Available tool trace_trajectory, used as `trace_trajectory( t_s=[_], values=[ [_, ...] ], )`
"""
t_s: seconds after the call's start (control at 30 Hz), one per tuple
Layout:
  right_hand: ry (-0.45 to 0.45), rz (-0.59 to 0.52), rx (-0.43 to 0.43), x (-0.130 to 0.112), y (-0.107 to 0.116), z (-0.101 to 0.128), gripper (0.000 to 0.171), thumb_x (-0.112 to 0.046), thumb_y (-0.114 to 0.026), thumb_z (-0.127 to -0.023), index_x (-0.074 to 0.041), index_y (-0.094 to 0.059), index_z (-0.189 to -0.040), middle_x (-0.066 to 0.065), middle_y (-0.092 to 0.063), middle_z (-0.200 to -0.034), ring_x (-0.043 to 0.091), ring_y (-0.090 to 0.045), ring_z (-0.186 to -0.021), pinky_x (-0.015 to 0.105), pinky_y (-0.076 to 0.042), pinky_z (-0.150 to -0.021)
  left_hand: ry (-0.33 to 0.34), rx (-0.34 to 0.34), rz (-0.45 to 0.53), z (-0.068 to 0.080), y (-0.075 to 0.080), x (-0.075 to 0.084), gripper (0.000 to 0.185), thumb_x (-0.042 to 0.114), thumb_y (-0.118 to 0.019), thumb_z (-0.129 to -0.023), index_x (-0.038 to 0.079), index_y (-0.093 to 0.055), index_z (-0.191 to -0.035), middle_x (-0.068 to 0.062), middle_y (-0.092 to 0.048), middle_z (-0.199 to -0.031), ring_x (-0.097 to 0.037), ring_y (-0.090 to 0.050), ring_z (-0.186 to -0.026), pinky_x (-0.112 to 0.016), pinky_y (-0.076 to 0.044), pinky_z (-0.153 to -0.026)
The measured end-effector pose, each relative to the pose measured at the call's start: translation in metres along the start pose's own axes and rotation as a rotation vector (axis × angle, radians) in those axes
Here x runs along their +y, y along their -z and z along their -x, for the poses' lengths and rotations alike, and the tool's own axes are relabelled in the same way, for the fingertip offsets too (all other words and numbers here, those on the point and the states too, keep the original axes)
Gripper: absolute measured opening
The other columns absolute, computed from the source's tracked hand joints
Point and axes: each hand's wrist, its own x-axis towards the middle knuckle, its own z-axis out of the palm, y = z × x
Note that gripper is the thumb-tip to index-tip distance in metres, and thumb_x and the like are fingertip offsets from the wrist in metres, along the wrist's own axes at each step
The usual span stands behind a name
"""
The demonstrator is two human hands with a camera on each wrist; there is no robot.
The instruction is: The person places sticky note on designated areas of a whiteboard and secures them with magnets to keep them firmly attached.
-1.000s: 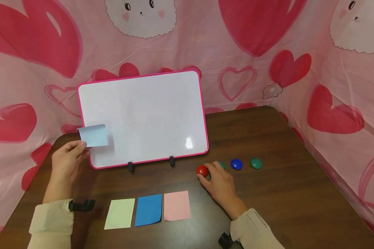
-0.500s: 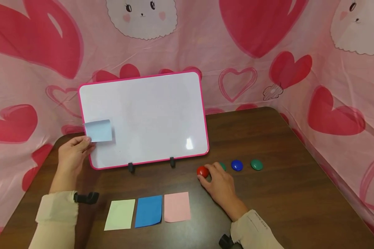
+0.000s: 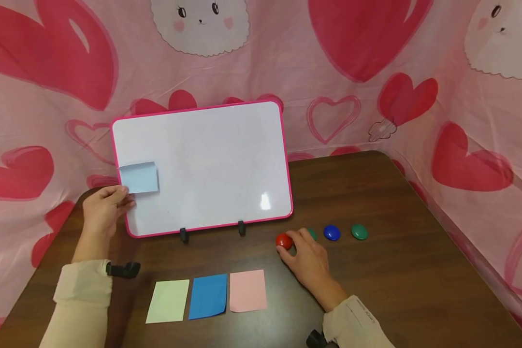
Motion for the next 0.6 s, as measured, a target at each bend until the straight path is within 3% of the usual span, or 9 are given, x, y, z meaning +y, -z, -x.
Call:
trace_trajectory(
  t_s=[0.37,0.6],
  values=[
    [-0.006,0.003,-0.006,-0.0012,-0.0001,0.0006,0.04,-0.031,-0.085,-0.082,-0.007,-0.073,-0.112,0.0,-0.06,-0.093,0.013,-0.05,-0.07,0.031,-0.043,-0.06,0.015,0.095,-0.053,-0.0062,-0.0052,0.0029,0.009,0.015,-0.073,-0.093,0.008,-0.072,-0.098,-0.007,-0.061,-0.09,-0.015,-0.06,-0.067,-0.023,-0.057,-0.061],
    [-0.008,0.001,0.001,-0.0007,-0.0001,0.0003,0.04,-0.031,-0.085,-0.082,-0.006,-0.073,-0.112,0.0,-0.06,-0.092,0.013,-0.05,-0.069,0.03,-0.043,-0.059,-0.01,0.111,-0.036,-0.0103,-0.0098,0.0046,0.004,0.013,-0.075,-0.092,0.008,-0.074,-0.092,-0.007,-0.061,-0.087,-0.014,-0.058,-0.061,-0.022,-0.056,-0.057]
  ],
)
